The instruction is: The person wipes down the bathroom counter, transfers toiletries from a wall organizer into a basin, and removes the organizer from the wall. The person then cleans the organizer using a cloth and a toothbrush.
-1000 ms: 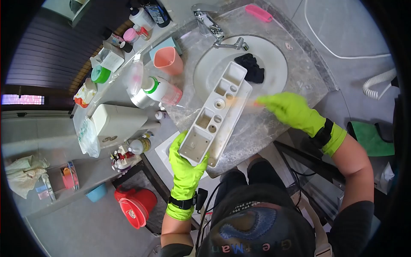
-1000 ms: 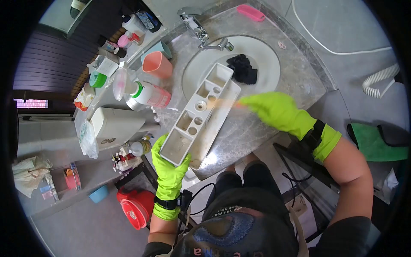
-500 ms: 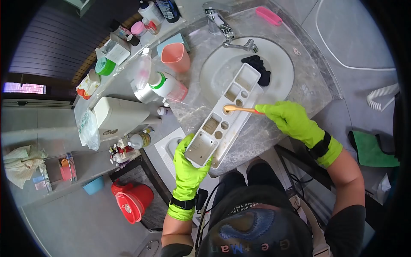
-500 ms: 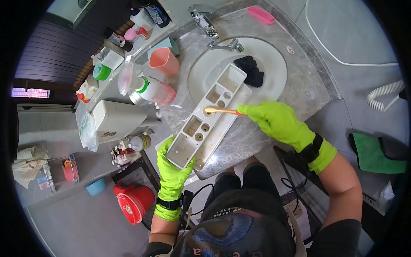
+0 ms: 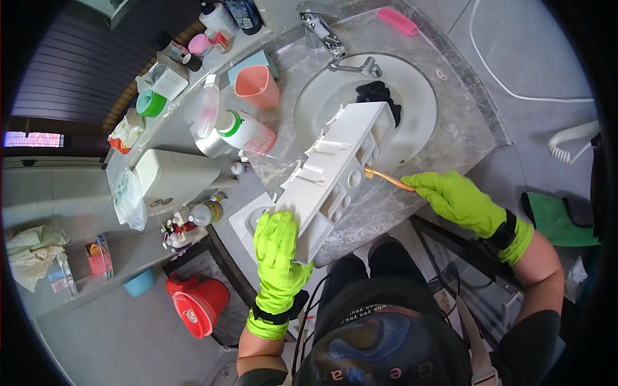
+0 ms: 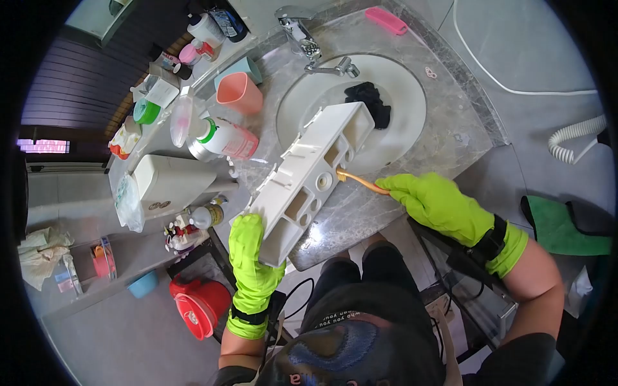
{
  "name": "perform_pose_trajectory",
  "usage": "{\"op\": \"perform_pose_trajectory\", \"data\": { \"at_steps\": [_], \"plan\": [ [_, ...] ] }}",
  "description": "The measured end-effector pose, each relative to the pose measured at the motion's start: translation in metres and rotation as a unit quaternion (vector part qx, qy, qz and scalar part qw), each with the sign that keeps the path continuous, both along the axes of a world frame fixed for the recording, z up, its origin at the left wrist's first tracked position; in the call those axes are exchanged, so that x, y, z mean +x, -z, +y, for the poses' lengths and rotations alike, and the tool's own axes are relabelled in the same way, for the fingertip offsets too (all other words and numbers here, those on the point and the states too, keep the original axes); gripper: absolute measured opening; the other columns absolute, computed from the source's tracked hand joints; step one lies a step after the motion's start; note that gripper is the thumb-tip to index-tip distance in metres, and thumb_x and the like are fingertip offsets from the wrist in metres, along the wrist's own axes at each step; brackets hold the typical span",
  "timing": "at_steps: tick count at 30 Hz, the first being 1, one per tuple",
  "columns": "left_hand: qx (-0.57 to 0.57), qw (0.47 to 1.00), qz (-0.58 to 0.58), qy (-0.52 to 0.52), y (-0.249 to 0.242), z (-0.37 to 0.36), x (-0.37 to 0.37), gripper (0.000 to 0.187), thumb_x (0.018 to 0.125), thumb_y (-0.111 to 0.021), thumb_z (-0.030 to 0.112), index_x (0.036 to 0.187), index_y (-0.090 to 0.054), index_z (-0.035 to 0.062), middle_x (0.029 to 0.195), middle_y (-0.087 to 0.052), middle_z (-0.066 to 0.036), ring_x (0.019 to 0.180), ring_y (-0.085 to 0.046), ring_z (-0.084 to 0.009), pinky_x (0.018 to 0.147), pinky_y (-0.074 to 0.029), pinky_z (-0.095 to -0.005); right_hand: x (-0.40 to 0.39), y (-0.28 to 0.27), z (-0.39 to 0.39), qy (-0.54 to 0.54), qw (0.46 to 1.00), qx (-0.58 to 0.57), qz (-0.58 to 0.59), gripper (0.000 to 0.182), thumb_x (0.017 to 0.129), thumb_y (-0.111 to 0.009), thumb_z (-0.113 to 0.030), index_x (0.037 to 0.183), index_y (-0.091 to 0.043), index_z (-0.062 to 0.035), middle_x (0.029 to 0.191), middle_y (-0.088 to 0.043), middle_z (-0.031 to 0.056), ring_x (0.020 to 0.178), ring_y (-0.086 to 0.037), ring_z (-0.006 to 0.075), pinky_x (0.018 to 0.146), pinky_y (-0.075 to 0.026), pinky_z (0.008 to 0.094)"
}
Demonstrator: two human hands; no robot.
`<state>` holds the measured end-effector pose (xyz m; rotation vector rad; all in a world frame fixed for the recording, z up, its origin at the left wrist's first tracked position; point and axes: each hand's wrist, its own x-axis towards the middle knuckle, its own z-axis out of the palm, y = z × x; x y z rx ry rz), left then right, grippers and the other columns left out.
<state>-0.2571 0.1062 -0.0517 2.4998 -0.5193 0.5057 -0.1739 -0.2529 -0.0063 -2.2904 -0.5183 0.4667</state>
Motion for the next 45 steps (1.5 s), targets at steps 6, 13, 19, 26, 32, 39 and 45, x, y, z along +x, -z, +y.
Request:
{"op": "perform_pose_trajectory", "data": {
  "at_steps": [6, 13, 19, 26, 32, 39, 45],
  "plan": [
    [0.008, 1.000, 0.019, 0.008, -0.007, 0.002, 0.006, 0.071, 0.071, -0.084, 0.010, 0.137, -0.058, -0.0002, 0.135, -0.063, -0.019, 0.124, -0.060, -0.0405, 0.110, -0.043, -0.0526, 0.024, 0.001, -0.012, -0.042, 0.990, -0.103, -0.088, 0.037, 0.089, -0.066, -0.011, 0.126, -0.072, -0.0188, 0.087, -0.072, 0.0102, 0.075, -0.067, 0.0326, 0.067, -0.053, 0.0435],
    [-0.080, 0.996, 0.037, -0.019, 0.007, 0.010, 0.013, 0.078, 0.068, -0.089, 0.015, 0.138, -0.056, 0.0022, 0.131, -0.063, -0.019, 0.118, -0.061, -0.0379, 0.104, -0.047, -0.0461, 0.033, -0.026, -0.019, -0.041, 0.943, -0.191, -0.269, 0.035, 0.087, -0.068, -0.013, 0.121, -0.074, -0.0225, 0.072, -0.063, 0.0091, 0.065, -0.062, 0.0298, 0.058, -0.048, 0.0425],
    [-0.081, 0.995, 0.052, -0.019, 0.004, 0.009, 0.012, 0.080, 0.067, -0.091, 0.015, 0.138, -0.056, 0.0021, 0.130, -0.064, -0.019, 0.119, -0.061, -0.0390, 0.105, -0.047, -0.0461, 0.025, -0.001, -0.018, -0.042, 0.969, -0.184, -0.159, 0.037, 0.092, -0.063, -0.009, 0.127, -0.071, -0.0180, 0.090, -0.071, 0.0110, 0.078, -0.068, 0.0316, 0.069, -0.052, 0.0413],
    [-0.069, 0.997, 0.024, -0.014, 0.014, 0.008, 0.004, 0.076, 0.068, -0.085, 0.011, 0.138, -0.057, 0.0008, 0.134, -0.062, -0.020, 0.125, -0.059, -0.0414, 0.113, -0.040, -0.0539, 0.012, -0.001, -0.012, 0.109, 0.978, 0.067, 0.165, 0.030, 0.100, -0.060, -0.011, 0.128, -0.067, -0.0053, 0.111, -0.072, 0.0196, 0.100, -0.069, 0.0298, 0.088, -0.052, 0.0342],
    [-0.111, 0.991, 0.055, -0.049, 0.032, 0.025, -0.001, 0.074, 0.073, -0.089, 0.015, 0.138, -0.055, 0.0035, 0.132, -0.063, -0.019, 0.121, -0.063, -0.0349, 0.105, -0.049, -0.0441, 0.035, 0.015, -0.039, 0.097, 0.990, 0.106, 0.004, 0.031, 0.097, -0.064, -0.012, 0.127, -0.070, -0.0107, 0.104, -0.074, 0.0160, 0.094, -0.072, 0.0250, 0.086, -0.054, 0.0337],
    [-0.283, 0.935, 0.181, -0.116, 0.042, 0.021, -0.016, 0.078, 0.071, -0.091, 0.008, 0.137, -0.052, 0.0040, 0.132, -0.062, -0.016, 0.119, -0.064, -0.0271, 0.099, -0.055, -0.0395, 0.061, -0.005, -0.041, 0.039, 0.973, -0.139, -0.180, 0.031, 0.091, -0.068, -0.015, 0.121, -0.075, -0.0215, 0.089, -0.073, 0.0092, 0.079, -0.068, 0.0327, 0.068, -0.053, 0.0425],
    [-0.411, 0.862, 0.281, -0.093, 0.046, 0.028, -0.024, 0.067, 0.080, -0.083, 0.003, 0.139, -0.051, 0.0060, 0.133, -0.061, -0.015, 0.117, -0.066, -0.0282, 0.094, -0.060, -0.0432, 0.056, -0.025, -0.026, 0.017, 0.964, -0.147, -0.223, 0.028, 0.090, -0.071, -0.019, 0.117, -0.074, -0.0193, 0.094, -0.072, 0.0053, 0.086, -0.067, 0.0299, 0.074, -0.053, 0.0412]
  ]
}}
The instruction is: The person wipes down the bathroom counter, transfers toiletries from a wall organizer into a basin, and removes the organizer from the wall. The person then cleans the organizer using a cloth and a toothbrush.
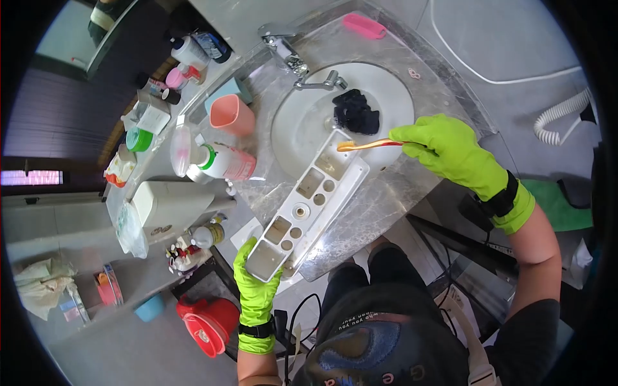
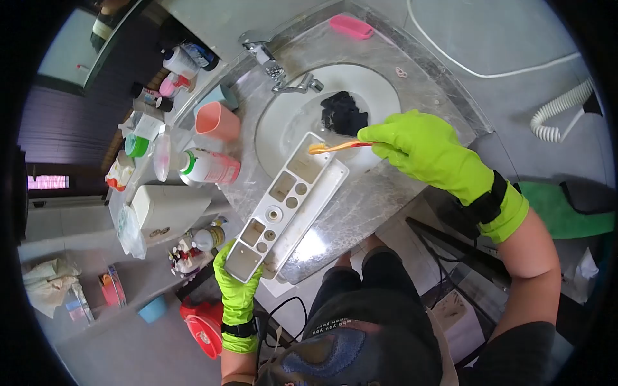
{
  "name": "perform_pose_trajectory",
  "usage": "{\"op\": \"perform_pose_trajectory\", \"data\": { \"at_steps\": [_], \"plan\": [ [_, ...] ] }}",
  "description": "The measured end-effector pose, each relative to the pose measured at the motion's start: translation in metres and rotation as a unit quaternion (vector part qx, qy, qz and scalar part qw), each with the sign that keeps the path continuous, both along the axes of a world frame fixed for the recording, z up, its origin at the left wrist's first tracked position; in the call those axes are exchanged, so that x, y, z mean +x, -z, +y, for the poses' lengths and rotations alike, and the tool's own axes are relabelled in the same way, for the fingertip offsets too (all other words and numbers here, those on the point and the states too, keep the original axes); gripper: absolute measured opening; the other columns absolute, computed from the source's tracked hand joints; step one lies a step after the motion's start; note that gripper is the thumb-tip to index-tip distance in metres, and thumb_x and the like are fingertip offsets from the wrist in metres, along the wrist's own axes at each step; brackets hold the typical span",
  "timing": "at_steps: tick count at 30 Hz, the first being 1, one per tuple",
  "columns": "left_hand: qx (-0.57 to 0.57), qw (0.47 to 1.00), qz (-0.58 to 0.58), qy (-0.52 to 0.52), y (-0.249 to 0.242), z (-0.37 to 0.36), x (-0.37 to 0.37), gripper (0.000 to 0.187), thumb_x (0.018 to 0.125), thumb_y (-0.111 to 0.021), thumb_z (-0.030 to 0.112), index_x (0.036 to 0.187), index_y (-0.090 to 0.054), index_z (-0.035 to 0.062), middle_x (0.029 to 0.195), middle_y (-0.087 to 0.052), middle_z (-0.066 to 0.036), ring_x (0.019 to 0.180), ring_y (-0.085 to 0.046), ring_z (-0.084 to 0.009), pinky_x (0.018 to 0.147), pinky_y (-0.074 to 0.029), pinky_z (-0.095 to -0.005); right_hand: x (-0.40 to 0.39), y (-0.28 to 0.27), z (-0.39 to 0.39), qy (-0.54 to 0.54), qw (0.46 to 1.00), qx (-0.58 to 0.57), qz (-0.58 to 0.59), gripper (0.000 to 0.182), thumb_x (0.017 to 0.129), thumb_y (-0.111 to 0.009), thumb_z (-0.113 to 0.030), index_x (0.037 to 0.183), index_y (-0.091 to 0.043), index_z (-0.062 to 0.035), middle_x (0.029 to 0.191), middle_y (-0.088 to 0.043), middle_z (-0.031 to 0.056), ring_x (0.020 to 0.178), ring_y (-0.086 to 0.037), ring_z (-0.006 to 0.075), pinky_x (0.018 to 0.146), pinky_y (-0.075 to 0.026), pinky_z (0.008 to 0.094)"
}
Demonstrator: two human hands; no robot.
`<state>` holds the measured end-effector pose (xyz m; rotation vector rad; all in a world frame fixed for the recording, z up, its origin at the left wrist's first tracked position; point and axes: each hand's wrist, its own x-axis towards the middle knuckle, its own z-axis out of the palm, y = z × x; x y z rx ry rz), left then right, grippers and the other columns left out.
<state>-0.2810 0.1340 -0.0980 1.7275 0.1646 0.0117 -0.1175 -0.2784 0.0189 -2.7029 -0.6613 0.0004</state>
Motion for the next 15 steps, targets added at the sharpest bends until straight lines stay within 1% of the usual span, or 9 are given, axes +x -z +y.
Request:
{"op": "perform_pose_trajectory", "data": {
  "at_steps": [2, 3, 6, 8, 9, 11, 13, 14, 15],
  "plan": [
    [-0.190, 0.977, 0.066, -0.064, -0.002, -0.002, 0.005, 0.047, 0.094, -0.070, 0.028, 0.134, -0.056, 0.0084, 0.131, -0.064, -0.015, 0.116, -0.067, -0.0306, 0.090, -0.062, -0.0480, 0.001, -0.001, 0.001, -0.011, 1.000, 0.007, -0.019, 0.026, 0.090, -0.072, -0.020, 0.115, -0.074, -0.0178, 0.098, -0.072, 0.0040, 0.090, -0.066, 0.0294, 0.076, -0.053, 0.0412],
    [-0.205, 0.973, 0.071, -0.074, -0.001, -0.002, 0.005, 0.046, 0.095, -0.067, 0.033, 0.133, -0.058, 0.0086, 0.130, -0.065, -0.014, 0.115, -0.067, -0.0307, 0.089, -0.062, -0.0480, 0.002, -0.004, 0.005, -0.041, 0.999, 0.020, -0.026, 0.026, 0.089, -0.071, -0.019, 0.115, -0.074, -0.0181, 0.098, -0.071, 0.0040, 0.090, -0.066, 0.0292, 0.076, -0.053, 0.0415],
    [-0.409, 0.879, 0.189, -0.154, -0.016, -0.004, 0.023, 0.042, 0.097, -0.064, 0.035, 0.128, -0.061, 0.0076, 0.120, -0.069, -0.014, 0.107, -0.070, -0.0279, 0.085, -0.063, -0.0444, 0.007, -0.023, 0.018, -0.129, 0.991, 0.014, -0.043, 0.028, 0.087, -0.069, -0.016, 0.114, -0.074, -0.0178, 0.096, -0.070, 0.0046, 0.090, -0.065, 0.0287, 0.077, -0.053, 0.0420],
    [-0.415, 0.871, 0.198, -0.173, -0.015, -0.006, 0.025, 0.041, 0.097, -0.063, 0.037, 0.126, -0.062, 0.0070, 0.116, -0.070, -0.013, 0.103, -0.071, -0.0271, 0.084, -0.063, -0.0435, 0.012, -0.044, 0.033, -0.183, 0.981, -0.050, -0.046, 0.028, 0.084, -0.068, -0.015, 0.111, -0.074, -0.0163, 0.092, -0.069, 0.0058, 0.089, -0.065, 0.0286, 0.076, -0.053, 0.0417],
    [-0.417, 0.874, 0.188, -0.165, -0.013, -0.005, 0.023, 0.040, 0.096, -0.065, 0.032, 0.127, -0.062, 0.0071, 0.117, -0.069, -0.013, 0.104, -0.070, -0.0267, 0.084, -0.063, -0.0428, 0.015, -0.043, 0.041, -0.211, 0.974, -0.047, -0.061, 0.026, 0.083, -0.068, -0.015, 0.109, -0.074, -0.0152, 0.090, -0.068, 0.0056, 0.087, -0.065, 0.0285, 0.075, -0.053, 0.0412],
    [-0.419, 0.880, 0.167, -0.146, -0.004, -0.001, 0.019, 0.040, 0.093, -0.070, 0.022, 0.129, -0.060, 0.0073, 0.119, -0.068, -0.012, 0.107, -0.069, -0.0260, 0.085, -0.063, -0.0413, 0.023, -0.031, 0.058, -0.264, 0.960, -0.041, -0.089, 0.023, 0.081, -0.067, -0.014, 0.103, -0.073, -0.0130, 0.087, -0.067, 0.0051, 0.084, -0.065, 0.0284, 0.072, -0.053, 0.0402],
    [-0.169, 0.983, 0.037, -0.057, 0.017, 0.002, 0.008, 0.048, 0.088, -0.074, 0.008, 0.132, -0.057, 0.0080, 0.124, -0.065, -0.012, 0.112, -0.066, -0.0255, 0.088, -0.061, -0.0389, 0.030, -0.018, 0.077, -0.316, 0.941, -0.031, -0.115, 0.020, 0.079, -0.067, -0.014, 0.098, -0.072, -0.0108, 0.083, -0.066, 0.0047, 0.082, -0.065, 0.0283, 0.069, -0.053, 0.0392],
    [-0.035, 0.999, -0.031, -0.009, 0.028, 0.004, 0.006, 0.053, 0.085, -0.075, 0.001, 0.134, -0.056, 0.0083, 0.127, -0.063, -0.012, 0.114, -0.065, -0.0252, 0.089, -0.061, -0.0378, 0.032, -0.017, 0.087, -0.341, 0.931, -0.026, -0.129, 0.018, 0.079, -0.066, -0.014, 0.095, -0.072, -0.0097, 0.081, -0.065, 0.0045, 0.080, -0.065, 0.0282, 0.068, -0.053, 0.0387],
    [-0.028, 1.000, -0.004, -0.002, 0.037, 0.008, 0.006, 0.059, 0.081, -0.076, -0.004, 0.135, -0.054, 0.0092, 0.130, -0.061, -0.012, 0.116, -0.064, -0.0255, 0.091, -0.060, -0.0374, 0.033, -0.023, 0.098, -0.370, 0.915, -0.081, -0.142, 0.018, 0.080, -0.065, -0.017, 0.095, -0.072, -0.0104, 0.081, -0.066, 0.0048, 0.081, -0.066, 0.0268, 0.068, -0.053, 0.0391]
  ]
}}
